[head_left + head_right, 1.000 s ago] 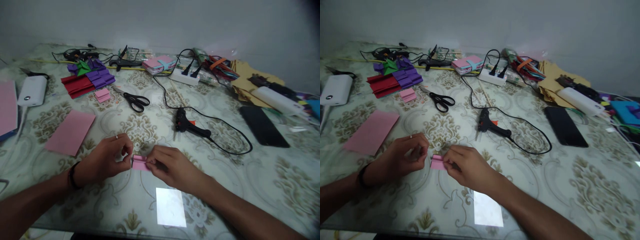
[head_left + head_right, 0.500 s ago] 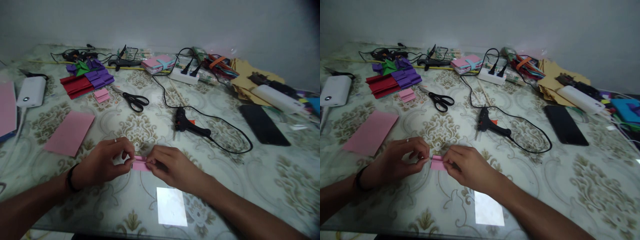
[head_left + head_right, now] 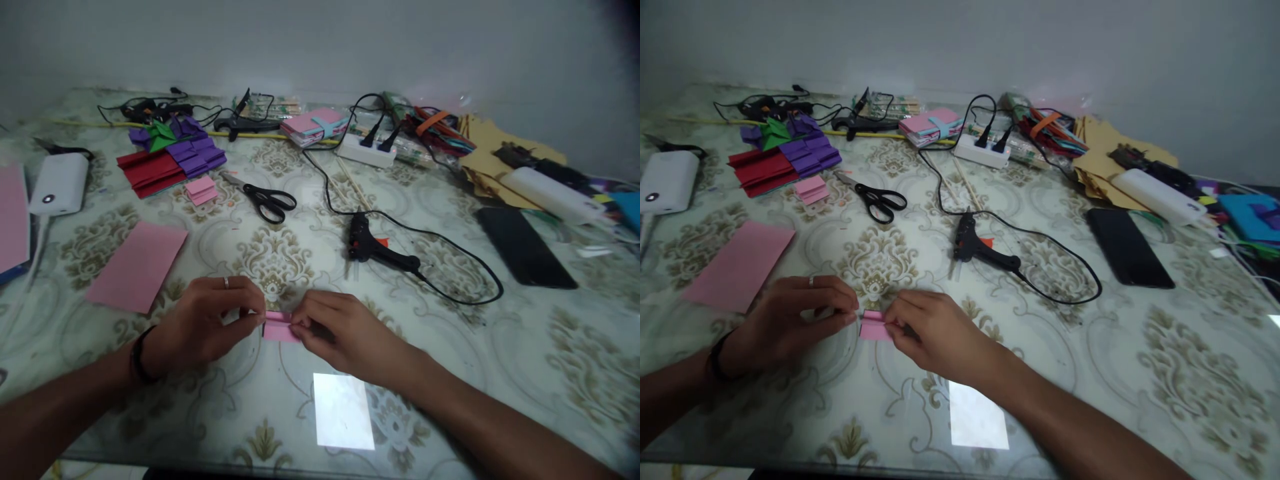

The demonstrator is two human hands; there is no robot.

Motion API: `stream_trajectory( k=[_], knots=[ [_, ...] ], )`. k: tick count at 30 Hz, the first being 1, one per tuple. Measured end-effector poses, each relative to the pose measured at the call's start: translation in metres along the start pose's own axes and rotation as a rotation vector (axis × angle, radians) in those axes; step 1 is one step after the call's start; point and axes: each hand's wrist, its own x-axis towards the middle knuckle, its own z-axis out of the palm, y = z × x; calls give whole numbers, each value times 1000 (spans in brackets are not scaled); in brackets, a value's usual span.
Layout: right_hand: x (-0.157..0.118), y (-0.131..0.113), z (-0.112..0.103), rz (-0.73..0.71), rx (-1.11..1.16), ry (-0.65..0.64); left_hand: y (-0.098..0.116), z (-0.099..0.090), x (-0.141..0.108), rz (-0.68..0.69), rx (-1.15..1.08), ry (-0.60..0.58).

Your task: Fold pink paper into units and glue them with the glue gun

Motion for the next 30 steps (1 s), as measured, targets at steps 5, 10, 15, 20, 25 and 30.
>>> stream_trajectory(
  k=[5, 10, 15, 20, 25, 30],
  knots=[
    [0, -1, -1, 21, 0, 10, -4, -3, -1, -40, -10, 12],
    [0, -1, -1, 102, 40, 65, -3, -2, 0, -118, 10, 6],
    [0, -5, -1, 178, 73, 70, 0, -4, 5, -252, 86, 71],
    [0, -8, -2, 157, 142, 21, -6, -5, 3, -308, 149, 42],
    [1, -8, -4, 60, 150, -13, -9, 7, -2, -117, 157, -109],
    [1, -7, -2, -26, 163, -48, -13, 14, -5, -101, 157, -129]
  ],
)
